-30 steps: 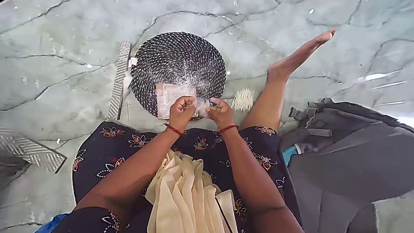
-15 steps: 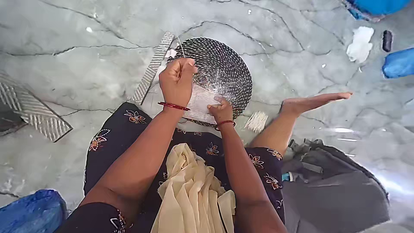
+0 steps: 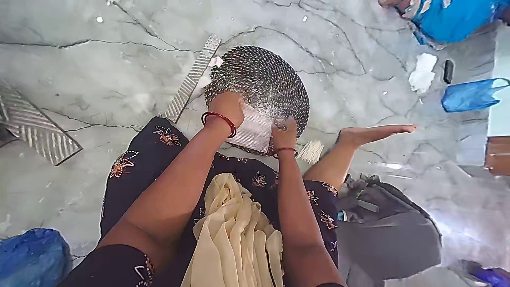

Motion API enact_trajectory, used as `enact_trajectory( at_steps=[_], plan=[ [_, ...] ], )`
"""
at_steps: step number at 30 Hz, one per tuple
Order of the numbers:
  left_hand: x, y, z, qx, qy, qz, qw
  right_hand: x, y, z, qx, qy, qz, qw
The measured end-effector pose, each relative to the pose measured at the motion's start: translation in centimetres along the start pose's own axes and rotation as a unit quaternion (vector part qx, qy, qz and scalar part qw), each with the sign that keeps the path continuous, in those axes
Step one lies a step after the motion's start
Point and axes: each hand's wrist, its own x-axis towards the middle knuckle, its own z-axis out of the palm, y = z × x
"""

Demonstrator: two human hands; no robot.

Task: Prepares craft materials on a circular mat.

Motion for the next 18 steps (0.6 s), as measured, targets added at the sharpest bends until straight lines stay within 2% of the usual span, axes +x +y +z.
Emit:
enact_trajectory(
  at_steps=[3, 5, 7, 12, 18],
  plan=[
    [0.9, -0.3, 1.2, 0.125, -0.054, -0.033, 0.990, -3.1, 2.7, -4.0, -0.038, 0.017, -0.030, 0.999],
    [1.6, -0.8, 2.1, 0.158, -0.056, -0.041, 0.985, -5.4, 4.6, -6.5, -0.086, -0.006, -0.017, 0.996],
    [2.3, -1.5, 2.9, 0.166, -0.047, -0.047, 0.984, -7.2, 6.4, -8.0, -0.083, -0.007, 0.013, 0.996],
    [3.0, -2.8, 4.3, 0.152, -0.021, -0.062, 0.986, -7.7, 9.5, -8.4, -0.023, 0.022, 0.067, 0.997],
    [3.3, -3.5, 5.5, 0.164, -0.004, -0.062, 0.985, -6.1, 9.3, -8.0, -0.016, 0.000, 0.020, 1.000]
  ],
)
